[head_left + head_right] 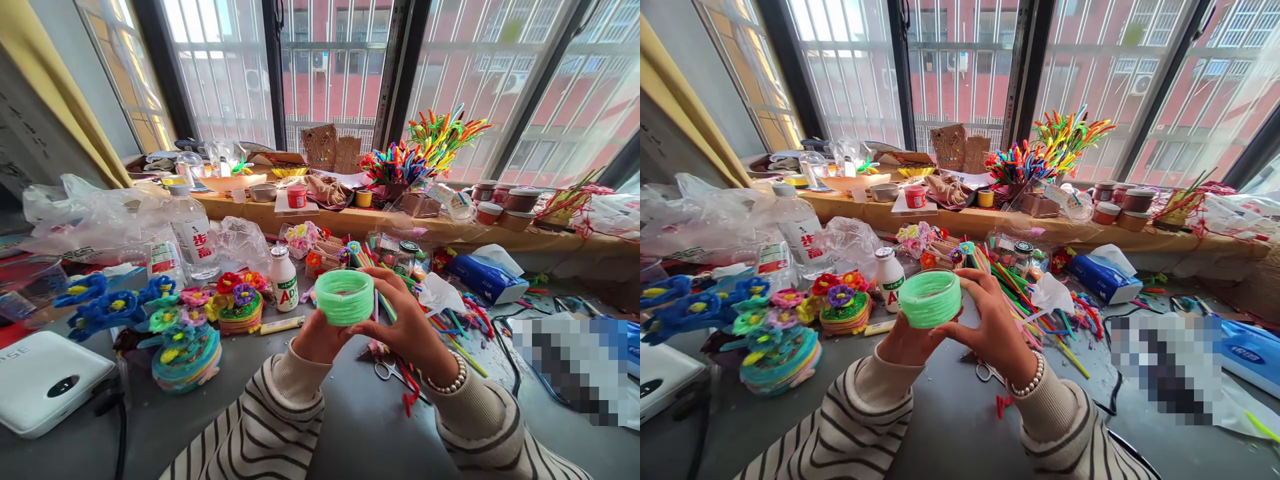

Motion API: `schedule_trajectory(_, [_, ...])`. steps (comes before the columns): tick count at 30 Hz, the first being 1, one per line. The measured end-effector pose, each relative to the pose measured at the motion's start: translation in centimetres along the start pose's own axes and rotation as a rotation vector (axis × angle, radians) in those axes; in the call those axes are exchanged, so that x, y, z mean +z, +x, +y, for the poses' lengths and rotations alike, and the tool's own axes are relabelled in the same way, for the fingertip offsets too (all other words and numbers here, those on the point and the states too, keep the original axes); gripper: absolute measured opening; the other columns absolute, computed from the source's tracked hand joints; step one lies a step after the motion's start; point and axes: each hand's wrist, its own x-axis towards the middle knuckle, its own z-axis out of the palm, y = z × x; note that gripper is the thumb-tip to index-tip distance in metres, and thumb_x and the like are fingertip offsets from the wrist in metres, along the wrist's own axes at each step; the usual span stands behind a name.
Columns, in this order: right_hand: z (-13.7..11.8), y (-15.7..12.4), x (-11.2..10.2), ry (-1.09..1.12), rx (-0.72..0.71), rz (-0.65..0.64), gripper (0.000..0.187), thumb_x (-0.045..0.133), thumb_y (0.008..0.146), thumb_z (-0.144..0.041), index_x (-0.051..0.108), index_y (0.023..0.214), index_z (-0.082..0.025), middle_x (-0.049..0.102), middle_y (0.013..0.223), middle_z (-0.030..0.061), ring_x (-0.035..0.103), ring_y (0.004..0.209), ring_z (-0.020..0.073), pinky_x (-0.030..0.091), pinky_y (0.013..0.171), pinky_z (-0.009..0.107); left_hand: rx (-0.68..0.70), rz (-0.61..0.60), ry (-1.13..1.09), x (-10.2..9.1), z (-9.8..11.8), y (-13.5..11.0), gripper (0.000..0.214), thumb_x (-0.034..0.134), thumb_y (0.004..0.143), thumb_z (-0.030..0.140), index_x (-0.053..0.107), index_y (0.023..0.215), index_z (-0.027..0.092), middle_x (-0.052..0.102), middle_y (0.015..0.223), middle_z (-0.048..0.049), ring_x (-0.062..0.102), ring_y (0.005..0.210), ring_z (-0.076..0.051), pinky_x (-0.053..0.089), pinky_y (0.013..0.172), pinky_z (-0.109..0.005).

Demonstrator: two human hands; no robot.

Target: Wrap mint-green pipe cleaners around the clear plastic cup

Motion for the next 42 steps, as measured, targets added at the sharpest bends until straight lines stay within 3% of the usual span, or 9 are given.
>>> schedule_trajectory(5, [0.4,0.0,0.4,-0.013,0.029,-0.004,0.055,0.063,0.068,-0.044,0.047,0.116,-0.021,0.047,0.12,0.0099,0.041,0.115,0.0245,0.034,0.097,0.041,-0.031,0.019,-0.038,0.8,0.6,0.2,0.045,0.055,0.073,0.044,0.053,0.112,0.022,0.055,0.119,-0.0053,0.05,0.109,-0.023,0.037,0.09,-0.034])
schedule_trajectory(7, [0.6,0.0,0.7,-0.062,0.055,-0.035,0.054,0.06,0.071,-0.044,0.046,0.117,-0.02,0.046,0.121,0.0109,0.039,0.116,0.0242,0.033,0.098,0.041,-0.068,0.057,-0.102,1.1,0.9,0.3,0.051,0.053,0.072,0.05,0.052,0.113,0.02,0.057,0.116,-0.0069,0.048,0.111,-0.026,0.034,0.092,-0.035])
schedule_trajectory(13, [1.4,-0.2,1.0,-0.114,0.095,-0.176,0.067,0.061,0.067,-0.05,0.043,0.123,-0.019,0.043,0.126,0.0133,0.037,0.119,0.0278,0.031,0.098,0.046,-0.139,0.131,-0.233,1.8,2.0,0.1,0.068,0.034,0.078,0.056,0.036,0.126,0.007,0.057,0.115,-0.0154,0.045,0.115,-0.029,0.021,0.101,-0.041])
schedule_trajectory(19, [2.2,-0.2,-0.1,-0.114,0.099,-0.234,0.082,0.06,0.064,-0.055,0.031,0.132,-0.018,0.039,0.132,0.0145,0.031,0.124,0.0288,0.027,0.1,0.049,-0.102,0.287,-0.315,3.0,2.4,0.0,0.075,0.034,0.079,0.055,0.021,0.133,0.005,0.06,0.109,-0.0156,0.052,0.107,-0.028,0.03,0.098,-0.041])
schedule_trajectory(27, [1.6,0.0,-0.6,-0.042,0.089,-0.187,0.062,0.057,0.07,-0.051,0.041,0.125,-0.026,0.04,0.13,0.0092,0.033,0.123,0.0243,0.027,0.101,0.046,-0.114,0.195,-0.316,2.7,2.4,-0.1,0.076,0.032,0.081,0.053,0.012,0.135,0.004,0.061,0.109,-0.0173,0.055,0.104,-0.027,0.028,0.097,-0.04])
schedule_trajectory(33, [1.9,0.2,-0.7,0.102,0.112,-0.114,0.021,0.054,0.077,-0.041,0.062,0.088,-0.024,0.047,0.123,0.0071,0.039,0.117,0.0216,0.027,0.1,0.045,-0.199,0.149,-0.321,3.4,2.2,-0.2,0.058,0.035,0.082,0.05,0.043,0.12,0.008,0.063,0.106,-0.0124,0.055,0.104,-0.023,0.025,0.101,-0.038])
schedule_trajectory(36, [2.2,0.3,-0.9,0.155,0.134,-0.084,0.022,0.053,0.078,-0.042,0.06,0.075,-0.021,0.05,0.12,0.0076,0.044,0.114,0.0204,0.032,0.098,0.043,-0.233,0.186,-0.232,3.4,1.8,-0.1,0.042,0.044,0.081,0.044,0.055,0.105,0.011,0.064,0.102,-0.0093,0.057,0.101,-0.022,0.027,0.101,-0.039])
schedule_trajectory(39, [2.1,0.4,-1.0,0.197,0.159,-0.073,0.025,0.053,0.077,-0.043,0.059,0.069,-0.02,0.052,0.118,0.0081,0.046,0.112,0.0208,0.035,0.096,0.042,-0.189,0.257,-0.068,2.9,1.1,0.0,0.022,0.057,0.076,0.027,0.061,0.094,0.015,0.066,0.096,-0.0046,0.06,0.093,-0.019,0.035,0.095,-0.036])
schedule_trajectory(42, [1.6,0.3,-0.9,0.213,0.175,-0.064,0.025,0.055,0.076,-0.043,0.06,0.066,-0.02,0.052,0.118,0.0079,0.046,0.112,0.0217,0.035,0.096,0.042,-0.173,0.269,0.066,2.4,0.5,0.1,0.023,0.061,0.072,0.018,0.062,0.095,0.017,0.067,0.095,-0.0029,0.061,0.088,-0.017,0.041,0.087,-0.031])
